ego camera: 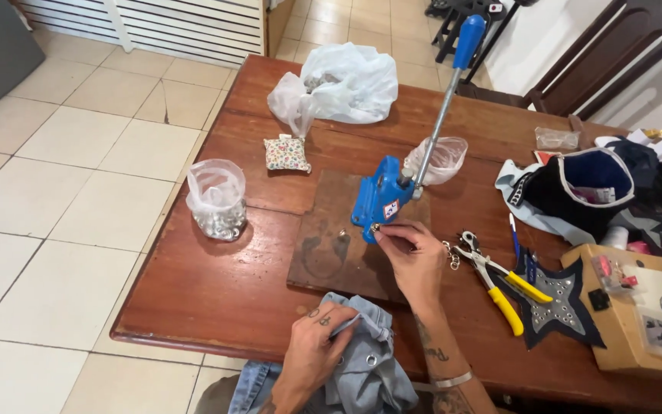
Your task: Attaching metal rivets to denim jeans using a manual hand-operated press machine.
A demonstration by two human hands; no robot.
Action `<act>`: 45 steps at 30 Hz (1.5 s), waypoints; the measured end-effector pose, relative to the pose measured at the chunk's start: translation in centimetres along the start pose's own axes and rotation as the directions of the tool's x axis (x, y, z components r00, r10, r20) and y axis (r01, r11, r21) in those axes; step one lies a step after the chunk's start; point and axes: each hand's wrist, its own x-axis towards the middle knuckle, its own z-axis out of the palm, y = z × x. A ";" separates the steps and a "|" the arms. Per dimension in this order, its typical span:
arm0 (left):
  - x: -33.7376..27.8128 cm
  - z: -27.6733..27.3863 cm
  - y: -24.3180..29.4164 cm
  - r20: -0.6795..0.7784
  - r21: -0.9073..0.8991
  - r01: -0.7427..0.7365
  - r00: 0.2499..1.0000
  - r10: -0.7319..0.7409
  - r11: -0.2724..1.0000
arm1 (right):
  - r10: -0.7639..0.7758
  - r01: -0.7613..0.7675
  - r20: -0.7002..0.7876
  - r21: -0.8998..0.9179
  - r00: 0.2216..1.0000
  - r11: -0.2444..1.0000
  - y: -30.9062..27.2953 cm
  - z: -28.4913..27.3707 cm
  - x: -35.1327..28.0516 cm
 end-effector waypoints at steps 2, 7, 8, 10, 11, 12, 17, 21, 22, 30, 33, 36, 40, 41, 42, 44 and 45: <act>0.4 -0.5 0.5 -0.034 -0.031 -0.023 0.999 0.022 0.999 | -0.218 0.203 -0.063 -0.188 0.974 0.961 -0.2 -0.1 -0.8; 0.3 -0.5 0.1 -0.009 -0.051 -0.046 0.999 0.046 0.998 | -0.386 0.429 0.411 -0.013 0.826 0.903 -0.7 2.4 -1.9; 0.3 -0.5 0.0 0.019 -0.030 -0.069 0.997 0.070 0.997 | -0.394 0.471 0.553 0.003 0.734 0.882 -0.8 3.3 -1.6; 0.1 -0.5 0.4 0.011 -0.049 -0.068 0.998 0.069 0.996 | -0.405 0.509 0.616 0.008 0.675 0.861 -1.1 6.9 0.5; 0.3 -0.8 0.3 0.006 -0.065 -0.082 0.997 0.083 0.995 | -0.418 0.551 0.666 0.012 0.618 0.834 -1.5 9.0 1.8; 0.5 -0.9 0.4 -0.006 -0.054 -0.077 0.997 0.077 0.996 | -0.429 0.557 0.669 0.027 0.607 0.830 -1.2 11.6 2.6; 0.5 -1.3 0.5 0.019 -0.091 -0.124 0.992 0.126 0.988 | -0.379 0.649 0.756 -0.079 0.534 0.756 5.2 26.4 5.9; 0.3 -1.4 0.6 0.001 -0.140 -0.126 0.992 0.127 0.982 | -0.467 0.710 0.746 -0.011 0.475 0.705 5.9 27.9 6.0; 0.3 -1.3 0.7 0.010 -0.137 -0.110 0.994 0.113 0.985 | -0.381 0.658 0.746 -0.099 0.546 0.747 3.5 26.6 6.3; -0.3 -0.9 0.1 0.051 -0.141 -0.069 0.996 0.077 0.988 | -0.302 0.447 0.711 -0.020 0.635 0.894 1.0 26.9 7.3; 0.1 -1.3 0.3 0.075 -0.203 -0.032 0.996 0.048 0.979 | -0.426 0.563 0.661 0.007 0.617 0.827 0.4 26.1 7.0; 0.2 -1.6 0.7 0.036 -0.130 -0.111 0.992 0.117 0.985 | -0.394 0.455 0.594 0.051 0.702 0.889 -1.5 21.8 5.5; 0.7 -1.4 0.5 -0.008 -0.160 -0.114 0.993 0.114 0.980 | 0.317 -0.466 0.581 0.124 0.750 0.876 -4.1 11.6 1.6; 0.7 -1.1 0.2 0.002 -0.156 -0.105 0.994 0.106 0.982 | 0.475 -0.740 0.614 0.293 0.631 0.605 -4.7 8.7 0.1; 0.0 -1.0 0.2 0.029 -0.182 -0.106 0.993 0.113 0.978 | 0.502 -0.747 0.589 0.296 0.633 0.595 -3.4 6.4 -1.5; 0.2 -0.4 -0.5 0.004 -0.138 -0.090 0.996 0.092 0.986 | 0.658 -0.787 0.438 0.409 0.613 0.461 -0.8 2.1 -3.6; 0.2 -0.3 -0.9 0.017 -0.155 -0.087 0.996 0.091 0.984 | 0.672 -0.790 0.423 0.408 0.608 0.457 1.5 1.1 -3.7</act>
